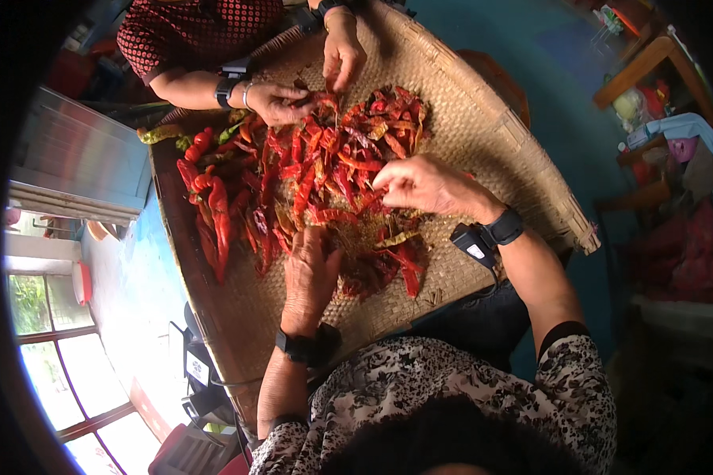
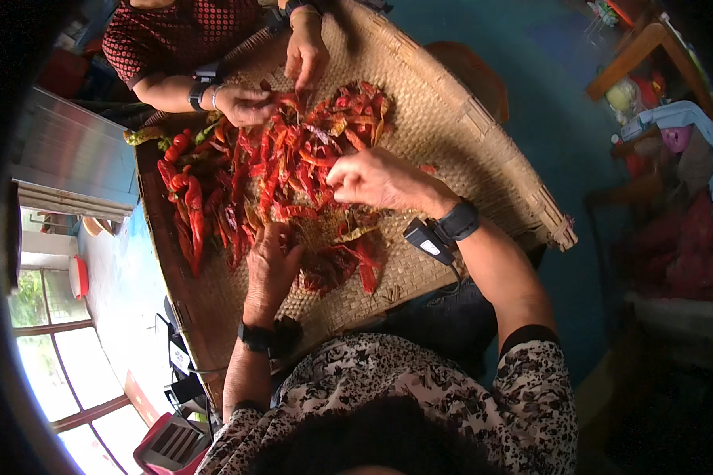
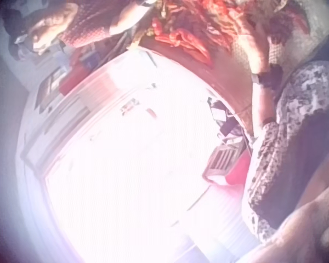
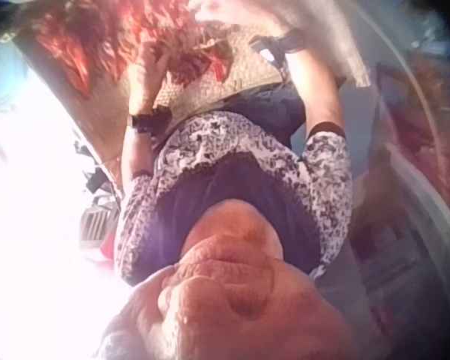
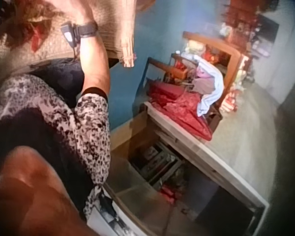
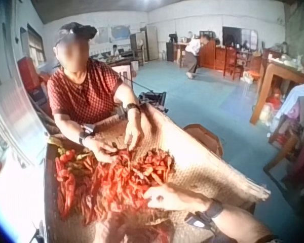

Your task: The person sorts through a pile of dried red peppers on a woven tray, pulling off the stems and breaking the peppers open to release the seeds. They continue to separate the seeds and stems from the pepper skins while moving them around the tray.

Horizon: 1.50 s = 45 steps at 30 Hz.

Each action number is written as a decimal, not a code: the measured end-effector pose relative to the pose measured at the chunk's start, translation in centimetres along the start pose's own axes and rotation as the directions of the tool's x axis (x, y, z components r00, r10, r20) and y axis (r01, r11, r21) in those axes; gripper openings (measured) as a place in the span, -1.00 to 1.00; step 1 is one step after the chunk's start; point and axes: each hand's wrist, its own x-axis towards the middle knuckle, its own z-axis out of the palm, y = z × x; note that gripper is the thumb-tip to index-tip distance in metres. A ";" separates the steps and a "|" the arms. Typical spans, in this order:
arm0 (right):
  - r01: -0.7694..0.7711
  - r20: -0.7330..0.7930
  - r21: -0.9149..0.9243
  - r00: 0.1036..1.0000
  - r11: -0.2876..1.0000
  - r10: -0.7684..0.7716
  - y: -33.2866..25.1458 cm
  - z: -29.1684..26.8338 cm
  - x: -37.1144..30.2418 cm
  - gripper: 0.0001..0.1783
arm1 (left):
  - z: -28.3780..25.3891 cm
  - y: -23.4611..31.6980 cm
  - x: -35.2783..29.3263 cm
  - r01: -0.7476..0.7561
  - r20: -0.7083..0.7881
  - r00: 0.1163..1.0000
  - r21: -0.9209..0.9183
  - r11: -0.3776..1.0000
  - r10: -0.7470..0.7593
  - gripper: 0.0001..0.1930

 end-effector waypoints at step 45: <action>0.024 0.343 -0.156 0.939 0.987 0.031 -2.4 1.2 -1.0 -0.63 | -1.7 0.3 2.3 -0.037 -0.071 0.997 -0.027 0.999 0.035 -0.85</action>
